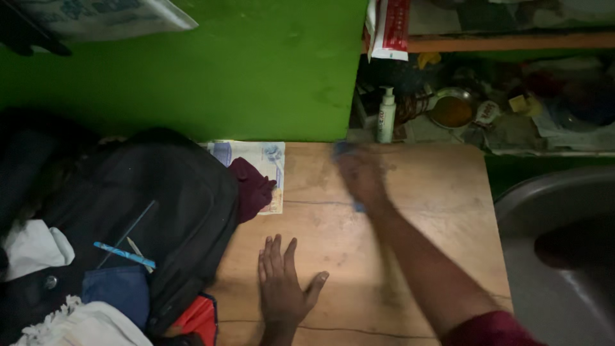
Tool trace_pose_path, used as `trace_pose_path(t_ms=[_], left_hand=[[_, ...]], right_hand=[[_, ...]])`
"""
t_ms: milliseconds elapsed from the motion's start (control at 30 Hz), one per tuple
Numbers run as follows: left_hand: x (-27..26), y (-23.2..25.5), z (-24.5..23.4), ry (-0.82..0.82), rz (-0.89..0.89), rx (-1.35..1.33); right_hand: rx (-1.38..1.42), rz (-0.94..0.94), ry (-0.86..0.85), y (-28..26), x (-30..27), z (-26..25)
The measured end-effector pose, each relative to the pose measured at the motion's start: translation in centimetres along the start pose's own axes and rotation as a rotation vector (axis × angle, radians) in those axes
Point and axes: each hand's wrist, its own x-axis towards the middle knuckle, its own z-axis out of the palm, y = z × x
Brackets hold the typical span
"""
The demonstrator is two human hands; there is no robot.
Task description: The person wipes a wooden table surface with a blue cloth. They move a book and a small container aside to clean underneath, then wipe a white cloth and a black laptop case before placing the cloth on top of the case.
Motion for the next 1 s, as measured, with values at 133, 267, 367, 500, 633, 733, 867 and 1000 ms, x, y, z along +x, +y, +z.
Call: trace_pose_path(t_ms=[133,267,367,500,633,733,867,1000], left_hand=[[0.0,0.2,0.2,-0.015,-0.005,0.053],[-0.4,0.2,0.4,0.052,0.012,0.030],[-0.7,0.4,0.3,0.100,0.023,0.005],[-0.6,0.3,0.3,0.088,0.015,-0.006],[-1.0,0.2,0.5,0.074,0.014,0.028],[-1.3,0.0,0.7,0.082,0.027,0.025],[-1.8,-0.3,0.8,0.085,0.021,0.017],[-2.2,-0.2,0.9,0.103,0.043,0.003]], right_hand=[[0.052,0.024,0.153,7.5,-1.3,-7.7],[-0.396,-0.176,0.382,9.1,-2.7,-9.9],[-0.361,0.032,0.357,8.4,-3.6,-10.1],[-0.378,0.028,0.428,6.8,-6.2,-10.0],[-0.406,0.025,0.378,4.4,-9.1,-9.9],[-0.361,0.031,0.326,2.1,-11.4,-9.9],[-0.309,-0.010,0.325,-0.9,-14.1,-10.1],[-0.263,-0.021,0.312,-3.3,-16.8,-10.1]])
